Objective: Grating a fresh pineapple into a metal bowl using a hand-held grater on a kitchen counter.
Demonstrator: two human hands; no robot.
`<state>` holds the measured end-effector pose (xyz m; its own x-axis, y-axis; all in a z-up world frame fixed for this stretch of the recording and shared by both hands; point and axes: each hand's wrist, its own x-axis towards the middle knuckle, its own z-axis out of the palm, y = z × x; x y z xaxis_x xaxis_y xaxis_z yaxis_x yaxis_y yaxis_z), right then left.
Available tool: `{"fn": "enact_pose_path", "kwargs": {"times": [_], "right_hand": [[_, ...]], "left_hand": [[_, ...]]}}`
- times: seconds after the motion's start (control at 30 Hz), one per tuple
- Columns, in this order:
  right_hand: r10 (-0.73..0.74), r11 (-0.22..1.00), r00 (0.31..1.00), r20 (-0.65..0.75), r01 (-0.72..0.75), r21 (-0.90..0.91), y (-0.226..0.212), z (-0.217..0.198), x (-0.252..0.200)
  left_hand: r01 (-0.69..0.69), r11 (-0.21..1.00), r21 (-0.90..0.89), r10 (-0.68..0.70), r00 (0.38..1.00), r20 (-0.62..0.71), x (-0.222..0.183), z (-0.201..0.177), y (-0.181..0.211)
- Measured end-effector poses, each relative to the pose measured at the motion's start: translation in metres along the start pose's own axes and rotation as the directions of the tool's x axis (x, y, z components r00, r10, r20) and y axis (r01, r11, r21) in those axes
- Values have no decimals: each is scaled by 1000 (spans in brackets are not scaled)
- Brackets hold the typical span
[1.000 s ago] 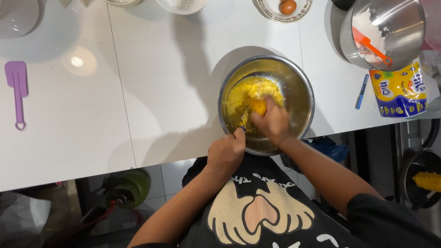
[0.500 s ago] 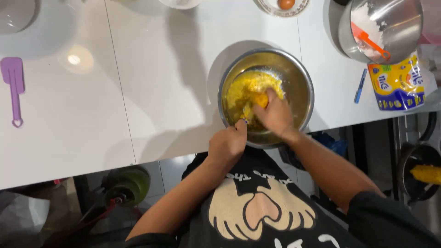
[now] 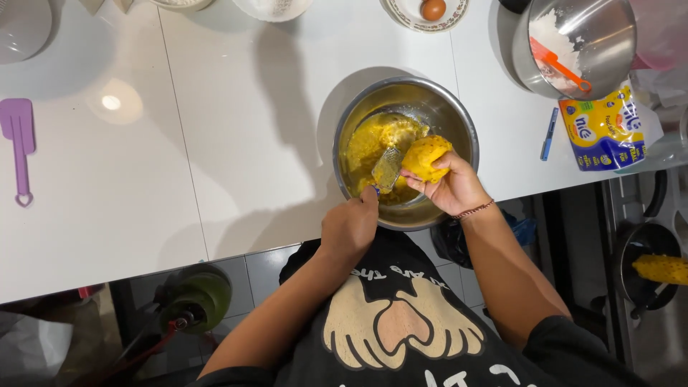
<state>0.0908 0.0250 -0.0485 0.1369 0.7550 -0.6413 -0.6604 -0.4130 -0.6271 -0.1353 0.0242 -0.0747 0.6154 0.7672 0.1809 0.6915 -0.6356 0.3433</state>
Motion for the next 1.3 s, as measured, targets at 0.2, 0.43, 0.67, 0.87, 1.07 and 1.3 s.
{"fn": "enact_pose_path", "kwargs": {"times": [0.2, 0.43, 0.67, 0.87, 1.07, 1.3], "right_hand": [[-163, 973, 987, -7, 159, -165, 6, -3, 15], [-347, 635, 937, 43, 268, -725, 28, -8, 48], [-541, 409, 839, -53, 207, -889, 38, -12, 71], [-501, 413, 866, 0, 239, -879, 38, -10, 68], [-483, 346, 875, 23, 216, -913, 46, -4, 71], [-438, 238, 894, -98, 10, -971, 29, -6, 72]], "left_hand": [[-5, 998, 67, 3, 1000, 28, 0, 11, -2], [0, 999, 51, 0, 1000, 2, -2, 18, -3], [7, 996, 93, -2, 999, -55, -1, 1, 5], [0, 999, 38, 4, 995, -97, -3, 9, 5], [-9, 997, 80, 19, 991, -130, 1, 6, 4], [-36, 990, 136, 57, 987, -153, 6, -5, 2]]}}
